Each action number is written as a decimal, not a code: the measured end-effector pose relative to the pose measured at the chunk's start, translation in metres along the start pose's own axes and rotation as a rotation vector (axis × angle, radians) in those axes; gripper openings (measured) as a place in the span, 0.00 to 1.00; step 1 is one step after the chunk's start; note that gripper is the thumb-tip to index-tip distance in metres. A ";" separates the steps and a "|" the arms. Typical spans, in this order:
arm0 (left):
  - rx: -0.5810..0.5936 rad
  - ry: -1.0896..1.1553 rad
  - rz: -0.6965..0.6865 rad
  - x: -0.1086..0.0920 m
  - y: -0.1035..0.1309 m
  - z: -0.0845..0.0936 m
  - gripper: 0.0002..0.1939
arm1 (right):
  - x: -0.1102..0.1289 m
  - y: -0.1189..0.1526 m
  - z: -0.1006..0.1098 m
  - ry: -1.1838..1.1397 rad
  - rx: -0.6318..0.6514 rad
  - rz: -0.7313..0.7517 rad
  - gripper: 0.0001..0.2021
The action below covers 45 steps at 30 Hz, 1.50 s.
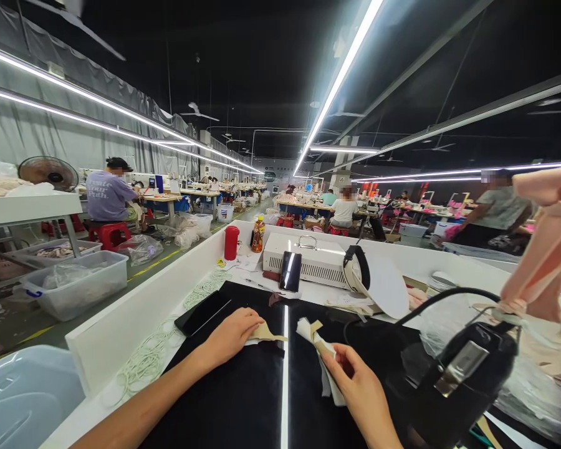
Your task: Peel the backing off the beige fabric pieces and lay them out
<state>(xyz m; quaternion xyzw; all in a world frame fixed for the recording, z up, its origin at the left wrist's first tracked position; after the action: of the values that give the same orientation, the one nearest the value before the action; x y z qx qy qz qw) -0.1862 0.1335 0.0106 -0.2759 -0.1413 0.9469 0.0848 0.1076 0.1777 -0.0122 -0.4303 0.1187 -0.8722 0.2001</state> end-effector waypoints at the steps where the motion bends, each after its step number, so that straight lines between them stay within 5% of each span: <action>1: 0.000 -0.003 0.000 -0.001 0.002 0.000 0.17 | -0.001 -0.008 -0.002 0.022 -0.023 0.002 0.22; 6: 0.031 -0.044 -0.020 -0.003 0.009 -0.007 0.15 | -0.004 -0.039 -0.013 0.174 -0.144 0.066 0.26; 10: 0.063 -0.087 -0.026 -0.003 0.014 -0.019 0.14 | 0.005 -0.037 -0.029 0.295 -0.149 0.206 0.27; 19: 0.061 -0.136 -0.006 -0.002 0.018 -0.027 0.11 | 0.042 -0.012 -0.078 0.296 0.254 0.608 0.22; 27: 0.054 -0.082 -0.017 0.006 0.017 -0.033 0.13 | 0.055 -0.009 -0.081 0.384 0.377 0.583 0.19; 45: 0.044 -0.076 0.007 0.007 0.020 -0.033 0.15 | 0.043 -0.040 -0.085 0.451 0.343 0.440 0.10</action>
<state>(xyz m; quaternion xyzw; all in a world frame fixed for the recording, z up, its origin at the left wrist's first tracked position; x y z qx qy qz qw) -0.1758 0.1236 -0.0255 -0.2383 -0.1225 0.9600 0.0819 0.0065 0.1967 -0.0179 -0.1516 0.1018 -0.8883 0.4213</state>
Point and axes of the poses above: each hand's wrist, its own y-axis away from the middle knuckle, its own z-axis out of the back of the hand, x = y × z, the point moved 2 cm from there along -y, towards the middle knuckle, and after that the axes turned 11 degrees about z, right-handed, at the moved point
